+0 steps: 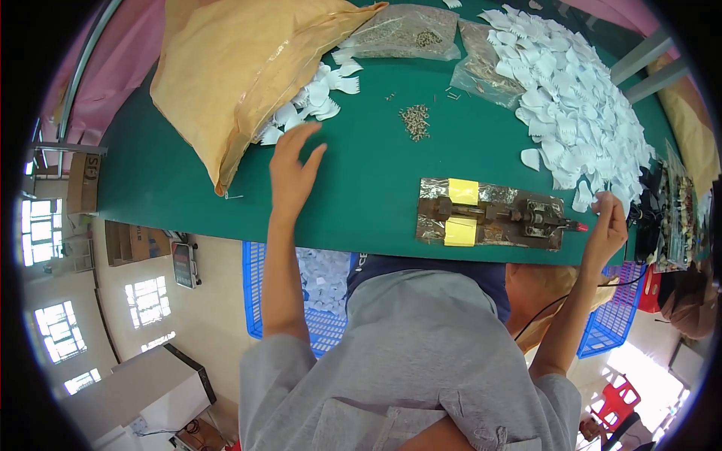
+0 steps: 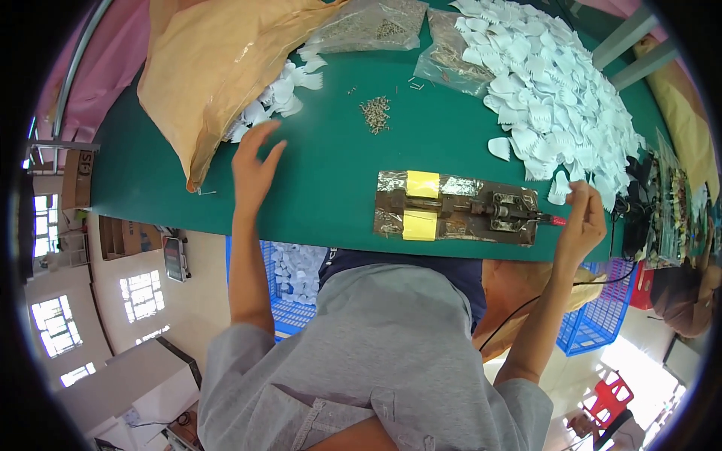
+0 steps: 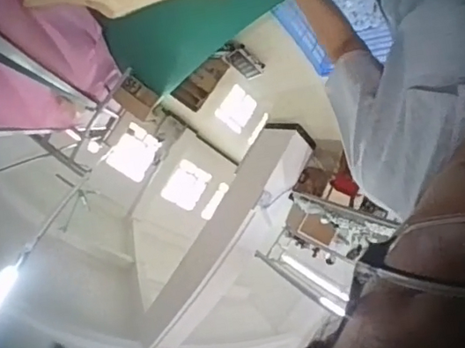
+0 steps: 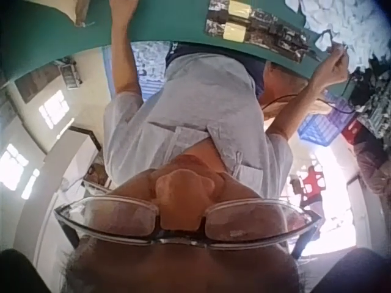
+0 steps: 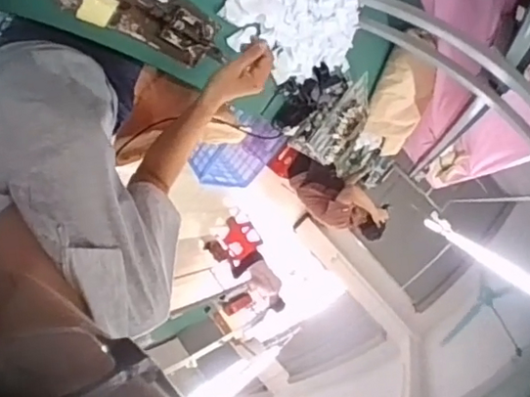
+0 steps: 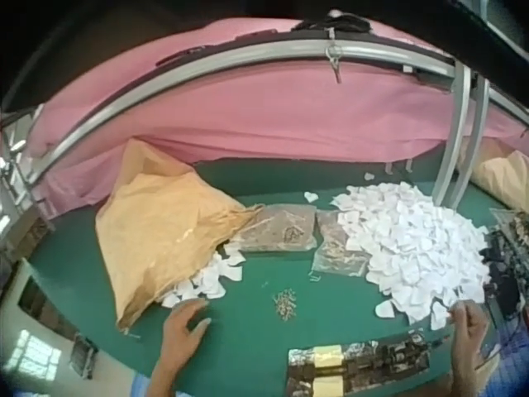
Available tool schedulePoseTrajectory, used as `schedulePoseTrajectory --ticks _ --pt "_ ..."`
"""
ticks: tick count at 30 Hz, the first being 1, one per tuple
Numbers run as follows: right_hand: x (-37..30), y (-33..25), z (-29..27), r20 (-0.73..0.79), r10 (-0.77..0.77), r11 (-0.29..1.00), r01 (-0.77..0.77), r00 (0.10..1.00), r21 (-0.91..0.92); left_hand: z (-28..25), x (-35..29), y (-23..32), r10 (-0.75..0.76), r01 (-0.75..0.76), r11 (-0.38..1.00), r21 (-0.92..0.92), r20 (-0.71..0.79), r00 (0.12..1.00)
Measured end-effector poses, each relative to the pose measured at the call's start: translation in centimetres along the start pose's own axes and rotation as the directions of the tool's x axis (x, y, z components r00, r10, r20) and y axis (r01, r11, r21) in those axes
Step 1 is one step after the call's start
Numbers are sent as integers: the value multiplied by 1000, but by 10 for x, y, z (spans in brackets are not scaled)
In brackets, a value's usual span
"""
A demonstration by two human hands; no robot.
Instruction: Assemble small plastic toy components using a bench-mounted manual press.
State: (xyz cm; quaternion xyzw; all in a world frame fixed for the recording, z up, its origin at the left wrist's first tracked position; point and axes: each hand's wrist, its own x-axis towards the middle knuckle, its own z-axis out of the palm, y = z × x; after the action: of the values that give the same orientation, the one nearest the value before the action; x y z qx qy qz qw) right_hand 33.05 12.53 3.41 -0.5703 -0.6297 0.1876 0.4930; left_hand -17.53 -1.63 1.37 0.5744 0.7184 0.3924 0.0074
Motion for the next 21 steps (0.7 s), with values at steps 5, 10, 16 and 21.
schedulePoseTrajectory --ticks 5,10,16,21 --pt "-30 -36 1 162 -71 996 80 984 -51 42 44 -41 172 -191 897 398 83 982" --pt "-41 -46 12 192 -125 991 134 973 -31 38 63 -70 304 -343 713 611 172 937" --pt "0 -45 44 332 -122 977 173 935 -128 14 51 -25 389 -302 793 530 -58 919" --pt "41 -34 73 670 -215 886 431 710 -171 20 2 56 5 4 994 -107 79 997"
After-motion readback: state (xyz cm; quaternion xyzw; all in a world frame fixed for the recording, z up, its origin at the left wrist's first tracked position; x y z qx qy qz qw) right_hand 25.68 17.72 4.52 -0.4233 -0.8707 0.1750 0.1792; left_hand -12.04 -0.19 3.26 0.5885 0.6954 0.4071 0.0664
